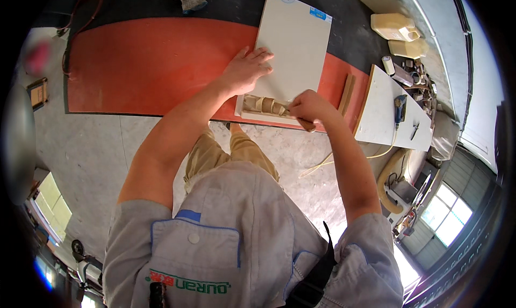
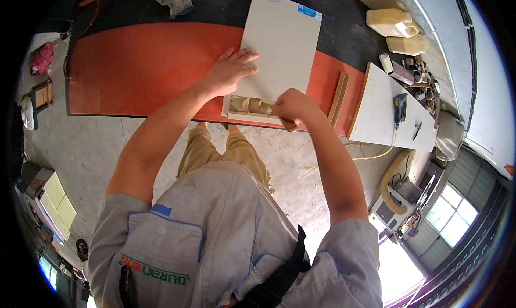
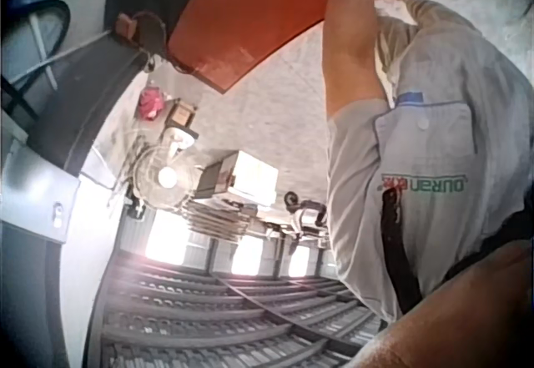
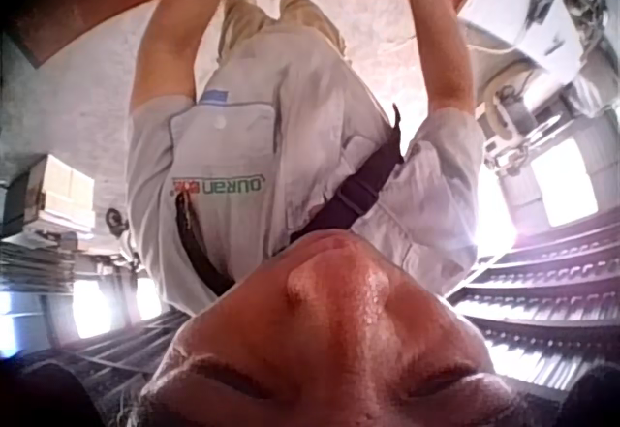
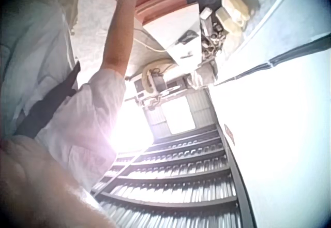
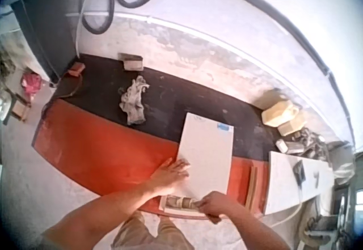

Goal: The person pours a yellow liquid from a plastic jug into a small container, then uses a brush to apply the liquid to a white rectangular board. They also handle a plastic bag containing small items and use a staple gun on the board.

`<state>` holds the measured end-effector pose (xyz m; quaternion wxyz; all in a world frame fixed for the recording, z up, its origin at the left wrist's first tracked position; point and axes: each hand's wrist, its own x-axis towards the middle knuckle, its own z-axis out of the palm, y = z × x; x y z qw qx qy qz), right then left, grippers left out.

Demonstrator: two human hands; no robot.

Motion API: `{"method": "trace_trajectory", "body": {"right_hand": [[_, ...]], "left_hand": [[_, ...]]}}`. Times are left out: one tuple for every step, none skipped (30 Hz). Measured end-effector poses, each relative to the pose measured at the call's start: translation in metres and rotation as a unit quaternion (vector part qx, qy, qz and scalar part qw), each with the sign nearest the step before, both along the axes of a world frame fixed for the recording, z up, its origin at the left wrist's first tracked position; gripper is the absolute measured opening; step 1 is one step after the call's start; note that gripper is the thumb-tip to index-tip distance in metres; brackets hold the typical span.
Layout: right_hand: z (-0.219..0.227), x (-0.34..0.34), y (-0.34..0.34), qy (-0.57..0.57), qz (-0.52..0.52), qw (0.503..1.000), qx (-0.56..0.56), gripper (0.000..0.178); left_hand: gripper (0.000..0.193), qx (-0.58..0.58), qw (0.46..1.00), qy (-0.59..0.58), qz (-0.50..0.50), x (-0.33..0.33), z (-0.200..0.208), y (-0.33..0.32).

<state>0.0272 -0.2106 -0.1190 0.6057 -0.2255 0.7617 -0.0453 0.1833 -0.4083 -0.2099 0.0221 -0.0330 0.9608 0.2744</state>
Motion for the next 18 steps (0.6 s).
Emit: {"method": "trace_trajectory", "body": {"right_hand": [[0.005, 0.011, -0.01, -0.006, -0.007, 0.999, -0.036, 0.018], [0.017, 0.021, -0.016, -0.065, -0.008, 0.998, -0.017, 0.018], [0.015, 0.033, -0.018, -0.002, 0.097, 0.994, -0.039, 0.017], [0.004, 0.037, -0.01, 0.06, 0.17, 0.983, -0.043, 0.016], [-0.006, 0.039, -0.002, 0.122, 0.242, 0.962, -0.047, 0.015], [-0.009, 0.034, 0.001, 0.119, 0.257, 0.959, -0.028, 0.014], [-0.009, 0.023, 0.008, 0.117, 0.27, 0.956, -0.009, 0.013], [-0.007, 0.013, 0.014, 0.114, 0.283, 0.952, 0.011, 0.012], [-0.003, 0.005, 0.019, 0.109, 0.253, 0.96, 0.048, 0.012], [0.002, -0.001, 0.023, 0.103, 0.223, 0.966, 0.086, 0.013], [0.006, -0.008, 0.028, 0.097, 0.192, 0.969, 0.123, 0.014], [0.008, -0.013, 0.038, 0.108, 0.128, 0.98, 0.107, 0.018], [0.008, -0.017, 0.043, 0.105, 0.125, 0.979, 0.119, 0.02], [0.007, -0.021, 0.046, 0.102, 0.122, 0.979, 0.131, 0.021], [0.006, -0.025, 0.051, 0.099, 0.119, 0.977, 0.144, 0.022], [0.005, -0.028, 0.057, 0.102, 0.115, 0.979, 0.134, 0.024], [0.003, -0.031, 0.065, 0.106, 0.11, 0.98, 0.125, 0.025], [0.003, -0.033, 0.07, 0.108, 0.108, 0.982, 0.115, 0.027]], "left_hand": [[0.056, -0.004, 1.0, -0.006, 0.002, 0.0, 0.0, 0.0], [0.056, -0.003, 1.0, 0.0, 0.003, 0.001, -0.001, 0.0], [0.055, -0.003, 1.0, 0.006, 0.002, 0.002, -0.002, 0.0], [0.055, -0.003, 1.0, 0.012, 0.002, 0.003, -0.003, 0.0], [0.055, -0.004, 1.0, 0.012, 0.0, 0.001, -0.003, 0.0], [0.056, -0.005, 1.0, 0.009, 0.001, 0.001, -0.005, 0.0], [0.056, -0.006, 1.0, 0.007, 0.0, 0.001, -0.005, 0.0], [0.057, -0.003, 1.0, 0.005, -0.001, 0.001, -0.005, 0.001], [0.058, -0.001, 1.0, 0.004, -0.002, 0.0, -0.004, 0.0], [0.058, 0.001, 1.0, 0.003, -0.003, -0.001, -0.003, 0.0], [0.058, 0.004, 1.0, 0.005, -0.001, -0.002, -0.002, 0.0], [0.058, 0.006, 1.0, 0.008, -0.001, -0.001, -0.001, 0.0], [0.057, 0.008, 1.0, 0.01, 0.0, -0.001, -0.001, 0.0], [0.057, 0.009, 1.0, 0.01, -0.001, -0.001, 0.0, -0.001], [0.056, 0.01, 1.0, 0.011, -0.003, -0.001, 0.001, -0.001], [0.056, 0.011, 1.0, 0.011, -0.005, -0.001, 0.002, -0.001], [0.056, 0.012, 1.0, 0.011, -0.006, -0.002, 0.003, -0.002], [0.056, 0.013, 1.0, 0.01, -0.004, -0.001, 0.002, -0.002]]}}
